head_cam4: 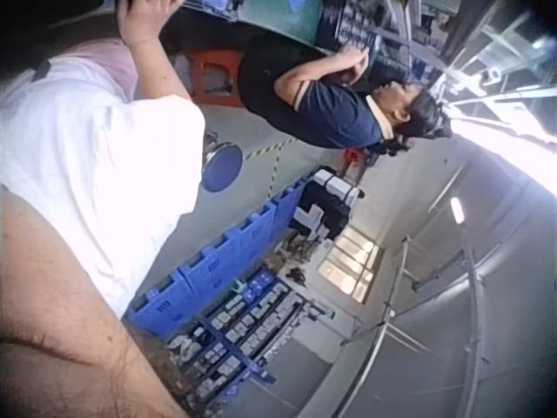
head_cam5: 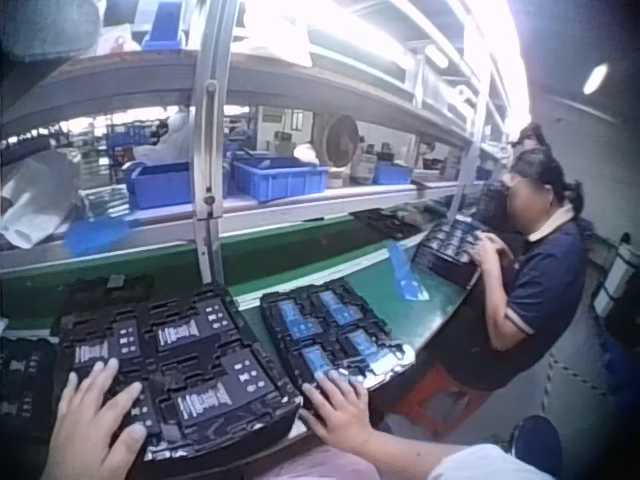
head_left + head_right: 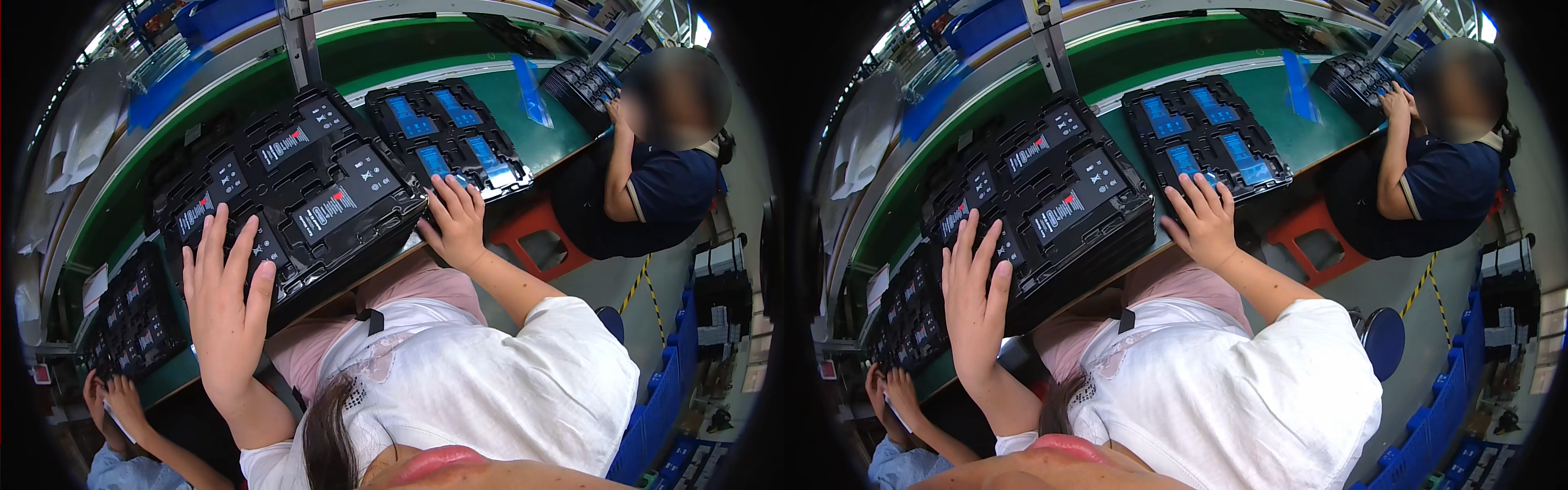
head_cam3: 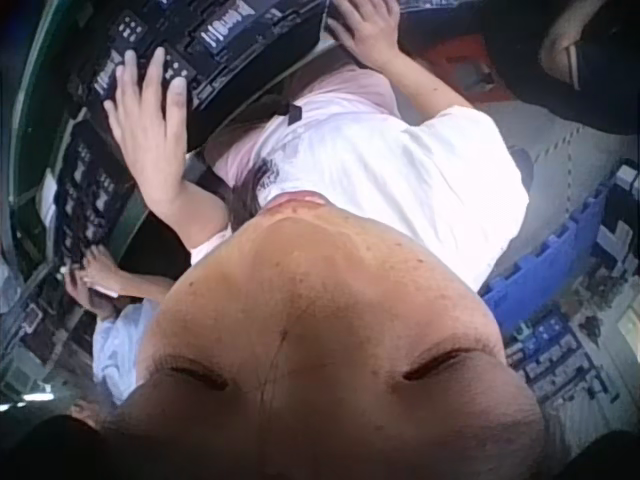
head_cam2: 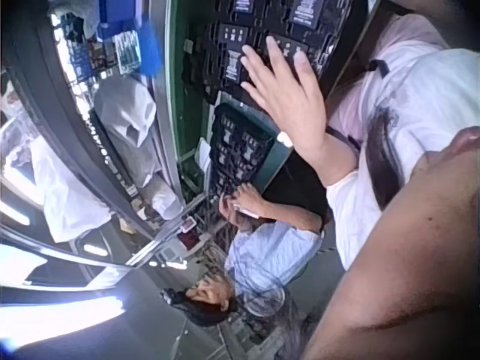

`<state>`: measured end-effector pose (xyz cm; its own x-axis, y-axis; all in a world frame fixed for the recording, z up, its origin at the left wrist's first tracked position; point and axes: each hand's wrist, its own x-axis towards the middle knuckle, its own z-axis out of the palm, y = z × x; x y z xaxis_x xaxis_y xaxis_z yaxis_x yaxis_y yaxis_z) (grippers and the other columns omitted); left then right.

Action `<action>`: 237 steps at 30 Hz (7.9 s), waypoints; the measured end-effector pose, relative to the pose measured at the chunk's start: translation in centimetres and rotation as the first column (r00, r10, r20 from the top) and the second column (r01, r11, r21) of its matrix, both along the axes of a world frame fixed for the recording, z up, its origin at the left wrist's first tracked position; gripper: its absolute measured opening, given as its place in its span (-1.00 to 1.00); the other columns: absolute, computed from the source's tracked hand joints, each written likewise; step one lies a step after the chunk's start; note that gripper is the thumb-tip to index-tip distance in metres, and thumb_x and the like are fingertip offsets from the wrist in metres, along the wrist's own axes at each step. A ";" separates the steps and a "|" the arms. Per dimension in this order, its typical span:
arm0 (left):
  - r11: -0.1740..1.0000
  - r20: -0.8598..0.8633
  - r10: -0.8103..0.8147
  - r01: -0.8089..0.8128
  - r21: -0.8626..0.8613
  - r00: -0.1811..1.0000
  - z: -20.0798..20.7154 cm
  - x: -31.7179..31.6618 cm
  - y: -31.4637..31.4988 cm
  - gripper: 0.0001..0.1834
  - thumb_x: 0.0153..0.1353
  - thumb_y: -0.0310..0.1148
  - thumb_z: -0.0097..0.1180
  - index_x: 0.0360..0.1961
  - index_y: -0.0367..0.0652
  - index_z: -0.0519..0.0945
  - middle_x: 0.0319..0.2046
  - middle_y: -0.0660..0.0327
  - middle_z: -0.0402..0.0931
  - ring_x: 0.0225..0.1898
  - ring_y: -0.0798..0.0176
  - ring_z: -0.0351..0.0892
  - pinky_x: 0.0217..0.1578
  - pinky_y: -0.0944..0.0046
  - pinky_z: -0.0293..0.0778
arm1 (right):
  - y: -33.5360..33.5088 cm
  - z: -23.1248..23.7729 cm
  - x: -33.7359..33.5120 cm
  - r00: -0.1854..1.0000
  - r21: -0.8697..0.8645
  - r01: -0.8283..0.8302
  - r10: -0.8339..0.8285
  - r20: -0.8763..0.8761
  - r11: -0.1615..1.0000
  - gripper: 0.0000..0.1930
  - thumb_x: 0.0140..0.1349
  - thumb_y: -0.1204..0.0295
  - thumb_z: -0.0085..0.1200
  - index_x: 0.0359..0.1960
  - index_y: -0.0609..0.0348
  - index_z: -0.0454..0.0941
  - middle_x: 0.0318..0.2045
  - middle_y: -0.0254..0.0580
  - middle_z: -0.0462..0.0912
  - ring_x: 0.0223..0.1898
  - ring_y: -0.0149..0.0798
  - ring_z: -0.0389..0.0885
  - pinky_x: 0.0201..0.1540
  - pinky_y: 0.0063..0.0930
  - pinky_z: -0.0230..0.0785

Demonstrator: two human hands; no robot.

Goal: Placing mobile phone batteries into packaging trays and applying protective blue film.

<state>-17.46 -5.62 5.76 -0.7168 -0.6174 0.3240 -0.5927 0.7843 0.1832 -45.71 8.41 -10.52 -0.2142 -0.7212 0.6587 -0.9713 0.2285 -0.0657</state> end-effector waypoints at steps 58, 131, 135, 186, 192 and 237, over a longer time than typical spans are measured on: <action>1.000 -0.190 -0.011 0.007 -0.019 0.982 -1.6 1.1 -0.2 -0.55 0.27 -0.08 -0.05 0.10 -0.07 0.47 0.26 0.02 0.22 0.32 0.01 0.13 0.33 -0.11 -0.12 | -35.0 26.5 7.7 0.879 0.300 -0.423 0.468 -0.093 0.855 -0.72 0.07 0.51 -0.03 -0.17 0.11 0.61 -0.24 0.03 0.64 -0.18 0.04 0.61 -0.11 -0.20 0.47; 0.851 -0.827 0.265 0.283 0.443 0.496 -3.2 4.3 -1.8 -0.59 0.39 -0.25 -0.13 -0.37 -0.38 0.62 -0.42 0.14 0.60 -0.35 0.37 0.54 -0.23 0.41 0.41 | -7.5 19.2 3.2 0.510 0.214 -0.478 0.071 0.857 0.852 -0.72 0.08 0.26 0.24 -0.38 0.28 0.62 -0.61 -0.34 0.53 -0.54 -0.53 0.45 -0.44 -0.66 0.26; 0.840 -0.818 0.282 0.283 0.463 0.502 -3.2 4.4 -1.7 -0.60 0.39 -0.24 -0.12 -0.35 -0.37 0.62 -0.41 0.13 0.61 -0.35 0.37 0.55 -0.23 0.41 0.41 | -8.1 18.9 3.4 0.544 0.230 -0.463 0.070 0.836 0.856 -0.72 0.07 0.27 0.24 -0.39 0.29 0.62 -0.60 -0.31 0.54 -0.53 -0.51 0.47 -0.42 -0.63 0.30; 0.685 -0.827 0.106 0.562 0.463 0.552 -1.2 6.1 0.9 -0.70 0.12 -0.45 0.22 -0.09 -0.29 0.61 -0.27 0.14 0.62 -0.29 0.30 0.62 -0.26 0.37 0.51 | -10.7 19.5 10.7 0.207 -0.056 -0.977 0.977 -0.053 0.204 -0.74 -0.08 0.55 0.26 -0.28 0.26 0.56 -0.44 -0.11 0.58 -0.39 -0.10 0.58 -0.35 -0.34 0.45; 0.964 -0.810 -0.040 0.236 0.123 0.584 -1.9 8.5 0.0 -0.40 0.33 0.06 -0.11 -0.49 -0.30 0.65 -0.60 0.16 0.55 -0.55 0.34 0.51 -0.47 0.38 0.40 | -9.2 22.4 8.7 0.425 -0.328 -0.856 0.905 -0.008 0.399 -0.88 0.04 0.54 0.25 -0.37 0.28 0.62 -0.51 -0.17 0.64 -0.47 -0.32 0.63 -0.44 -0.53 0.47; 0.925 -0.855 0.147 0.236 0.297 0.498 -6.3 5.4 -0.9 0.00 0.28 0.32 -0.80 -0.21 -0.35 0.58 -0.22 0.06 0.52 -0.22 0.18 0.58 -0.06 0.27 0.41 | -17.9 19.4 1.0 0.722 0.418 -0.482 0.078 0.687 0.770 -0.47 -0.06 0.21 0.32 -0.10 0.35 0.57 -0.37 -0.06 0.64 -0.33 -0.28 0.61 -0.13 -0.47 0.40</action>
